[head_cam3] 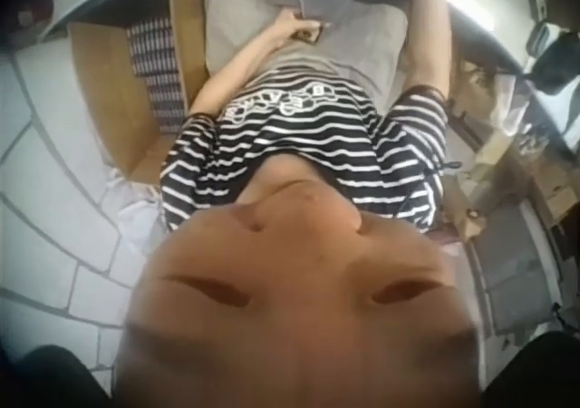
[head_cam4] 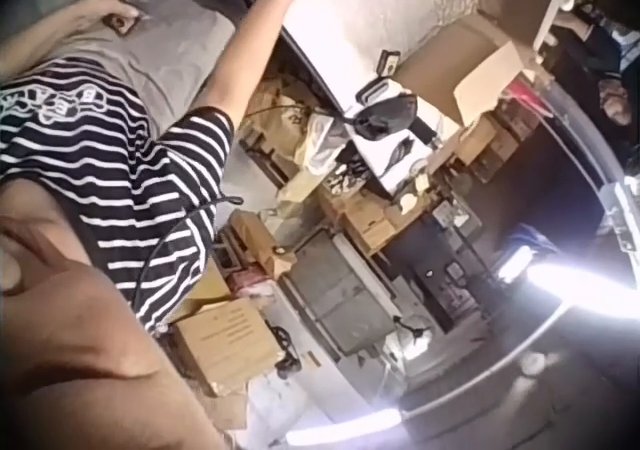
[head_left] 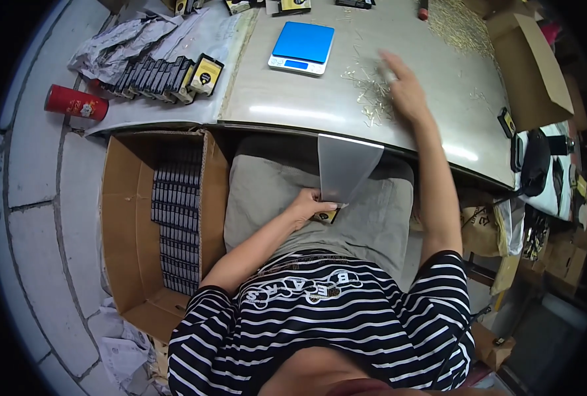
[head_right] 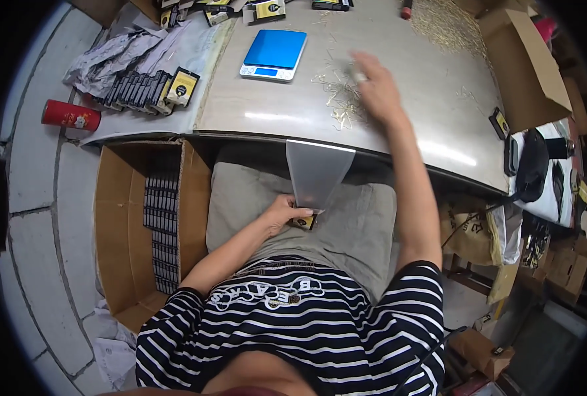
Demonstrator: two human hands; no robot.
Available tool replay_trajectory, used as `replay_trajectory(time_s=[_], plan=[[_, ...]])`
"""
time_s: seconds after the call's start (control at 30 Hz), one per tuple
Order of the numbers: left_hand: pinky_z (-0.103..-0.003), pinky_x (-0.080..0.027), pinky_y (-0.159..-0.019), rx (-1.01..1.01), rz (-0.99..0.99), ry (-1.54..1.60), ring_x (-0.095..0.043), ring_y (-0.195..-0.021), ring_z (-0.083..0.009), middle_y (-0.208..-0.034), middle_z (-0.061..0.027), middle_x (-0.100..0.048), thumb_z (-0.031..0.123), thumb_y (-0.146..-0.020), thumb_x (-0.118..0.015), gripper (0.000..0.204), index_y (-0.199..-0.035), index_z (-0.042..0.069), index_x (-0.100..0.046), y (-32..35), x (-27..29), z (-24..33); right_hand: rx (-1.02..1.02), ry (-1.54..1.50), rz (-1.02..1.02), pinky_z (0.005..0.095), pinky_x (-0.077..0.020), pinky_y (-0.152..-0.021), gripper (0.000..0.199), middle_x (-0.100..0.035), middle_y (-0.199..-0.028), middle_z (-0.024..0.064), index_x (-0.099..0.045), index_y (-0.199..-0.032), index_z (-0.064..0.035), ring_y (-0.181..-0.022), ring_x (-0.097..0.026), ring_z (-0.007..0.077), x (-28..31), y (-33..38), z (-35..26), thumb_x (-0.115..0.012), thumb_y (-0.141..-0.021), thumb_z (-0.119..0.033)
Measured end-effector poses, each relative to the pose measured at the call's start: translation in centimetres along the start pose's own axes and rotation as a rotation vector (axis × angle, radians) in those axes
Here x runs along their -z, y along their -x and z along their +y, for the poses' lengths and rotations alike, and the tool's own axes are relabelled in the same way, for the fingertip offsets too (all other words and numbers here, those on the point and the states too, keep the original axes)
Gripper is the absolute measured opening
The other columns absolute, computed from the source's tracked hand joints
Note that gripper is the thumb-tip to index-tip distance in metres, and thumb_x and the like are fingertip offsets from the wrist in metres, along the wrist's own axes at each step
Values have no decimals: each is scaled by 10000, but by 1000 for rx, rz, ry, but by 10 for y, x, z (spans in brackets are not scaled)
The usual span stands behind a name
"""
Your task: Weighing small yellow boxes on a digital scale and placing them into plastic bags for packaging.
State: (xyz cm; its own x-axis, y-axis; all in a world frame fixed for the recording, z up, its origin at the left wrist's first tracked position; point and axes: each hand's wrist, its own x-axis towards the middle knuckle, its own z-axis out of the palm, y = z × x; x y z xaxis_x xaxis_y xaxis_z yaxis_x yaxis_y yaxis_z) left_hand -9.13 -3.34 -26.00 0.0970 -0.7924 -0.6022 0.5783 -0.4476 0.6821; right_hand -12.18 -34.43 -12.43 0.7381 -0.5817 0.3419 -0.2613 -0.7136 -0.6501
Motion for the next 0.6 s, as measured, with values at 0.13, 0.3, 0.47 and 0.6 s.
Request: replay_trajectory(time_s=[0.13,0.3,0.47,0.6], plan=[[-256,-502,-659,-74,144,-85,-618,-728,-113,-876,-70,-686,68,-731,-767,267,-955,-47,-678,3,-12,-12,128,354,-25,432,-311,-1085,474,-460,-1386,164,-569,-1270,-138,-1304,-396,343,-62,38,-43,-550,-797,-121],[-247,-491,-651,-113,144,-237,-599,-736,-103,-891,-41,-684,66,-714,-775,290,-975,-9,-676,16,-18,-1,29,349,44,449,-317,-1079,503,-468,-1351,210,-563,-1248,-94,-1291,-378,413,-55,103,-101,-564,-749,-37],[-231,-494,-676,-32,-96,17,-620,-777,-110,-952,-48,-680,-9,-718,-737,417,-1120,-10,-625,16,8,-3,78,319,-51,402,-380,-1038,553,-518,-1302,189,-581,-1222,-79,-1253,-446,358,-18,147,-126,-470,-709,92],[-232,-514,-725,-44,-139,58,-637,-838,-121,-1011,-63,-675,-90,-717,-679,470,-1173,-12,-595,19,15,-6,-59,-9,-97,338,-433,-984,563,-605,-1178,187,-614,-1154,-33,-1131,-578,292,-2,187,-122,-402,-677,177]])
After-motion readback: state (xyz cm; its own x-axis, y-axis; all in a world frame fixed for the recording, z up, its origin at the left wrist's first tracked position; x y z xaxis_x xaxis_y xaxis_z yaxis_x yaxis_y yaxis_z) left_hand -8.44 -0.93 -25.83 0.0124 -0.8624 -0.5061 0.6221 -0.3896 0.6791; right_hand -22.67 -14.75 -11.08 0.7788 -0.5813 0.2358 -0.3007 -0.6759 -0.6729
